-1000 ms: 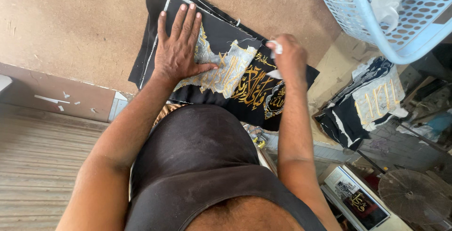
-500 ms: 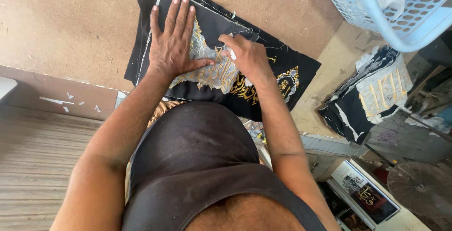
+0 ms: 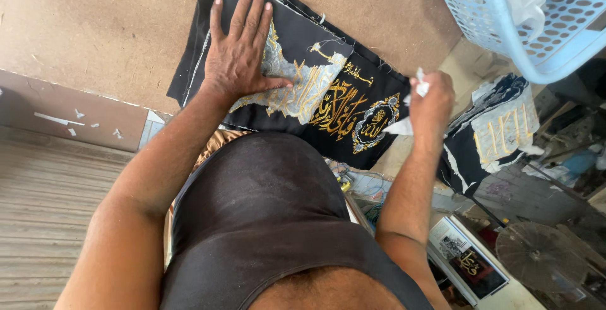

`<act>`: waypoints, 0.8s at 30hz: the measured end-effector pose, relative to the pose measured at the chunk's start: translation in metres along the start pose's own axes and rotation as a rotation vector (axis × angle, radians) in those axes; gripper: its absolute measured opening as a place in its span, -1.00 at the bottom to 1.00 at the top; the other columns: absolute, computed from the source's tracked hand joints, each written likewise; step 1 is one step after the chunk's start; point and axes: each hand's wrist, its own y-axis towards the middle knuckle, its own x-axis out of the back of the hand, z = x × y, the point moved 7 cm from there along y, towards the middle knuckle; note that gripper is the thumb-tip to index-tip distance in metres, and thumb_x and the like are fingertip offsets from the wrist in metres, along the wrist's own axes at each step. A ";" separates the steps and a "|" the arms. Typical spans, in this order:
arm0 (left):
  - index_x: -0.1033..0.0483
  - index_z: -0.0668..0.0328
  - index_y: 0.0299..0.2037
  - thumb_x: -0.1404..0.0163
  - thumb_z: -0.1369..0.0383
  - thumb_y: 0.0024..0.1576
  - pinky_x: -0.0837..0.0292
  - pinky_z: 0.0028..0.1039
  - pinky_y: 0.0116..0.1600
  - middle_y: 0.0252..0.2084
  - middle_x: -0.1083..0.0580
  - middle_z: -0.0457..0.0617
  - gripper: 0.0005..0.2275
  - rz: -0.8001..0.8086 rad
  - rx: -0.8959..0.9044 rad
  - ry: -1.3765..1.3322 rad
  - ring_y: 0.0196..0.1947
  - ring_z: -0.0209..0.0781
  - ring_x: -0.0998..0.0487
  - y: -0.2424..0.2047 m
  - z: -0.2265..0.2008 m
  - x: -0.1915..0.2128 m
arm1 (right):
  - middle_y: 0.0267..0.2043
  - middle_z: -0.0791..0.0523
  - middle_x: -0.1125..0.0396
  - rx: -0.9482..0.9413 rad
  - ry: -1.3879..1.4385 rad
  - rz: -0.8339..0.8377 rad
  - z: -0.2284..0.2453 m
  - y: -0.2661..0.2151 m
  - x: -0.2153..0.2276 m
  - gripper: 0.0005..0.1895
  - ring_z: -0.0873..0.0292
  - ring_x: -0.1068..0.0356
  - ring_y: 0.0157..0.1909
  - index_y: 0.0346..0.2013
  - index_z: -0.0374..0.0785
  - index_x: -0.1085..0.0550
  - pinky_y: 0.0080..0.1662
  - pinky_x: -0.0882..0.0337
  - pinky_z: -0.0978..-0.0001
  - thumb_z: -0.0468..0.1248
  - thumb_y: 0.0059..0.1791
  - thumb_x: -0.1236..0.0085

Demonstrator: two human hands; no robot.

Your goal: The person removes a white transfer paper from black fabric pieces with gold Arabic calligraphy designs. They peel the paper off by hand, smooth the fabric, and place the removed paper into a nearby basket. The process is repeated across multiple fabric pieces on a workbench.

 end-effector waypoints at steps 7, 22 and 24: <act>-0.09 0.42 0.54 0.14 -0.67 -0.36 0.49 0.31 0.50 0.61 0.10 0.30 0.40 0.029 -0.028 -0.008 0.62 0.12 0.23 0.001 -0.003 0.007 | -0.11 0.00 -0.48 0.253 0.697 0.189 0.185 0.004 -0.065 -0.67 0.04 -0.55 -0.16 0.05 -0.25 -0.43 -0.18 -0.52 0.24 -0.33 0.03 -0.30; -0.03 0.32 0.54 0.19 -0.69 -0.50 0.53 0.28 0.51 0.61 0.13 0.22 0.45 0.050 0.011 -0.027 0.61 0.06 0.27 0.003 -0.001 0.000 | -0.14 0.10 -0.49 -0.052 0.354 -0.115 0.080 0.029 -0.033 -0.78 0.08 -0.54 -0.04 -0.18 -0.19 -0.49 0.01 -0.50 0.24 -0.53 -0.04 -0.24; -0.04 0.32 0.54 0.19 -0.69 -0.49 0.52 0.30 0.50 0.60 0.13 0.23 0.44 0.050 0.007 -0.035 0.61 0.06 0.28 0.005 -0.001 0.000 | -0.17 0.08 -0.49 0.004 0.328 -0.318 0.027 0.046 0.030 -0.84 0.07 -0.53 -0.04 -0.23 -0.26 -0.49 0.07 -0.47 0.21 -0.53 -0.01 -0.26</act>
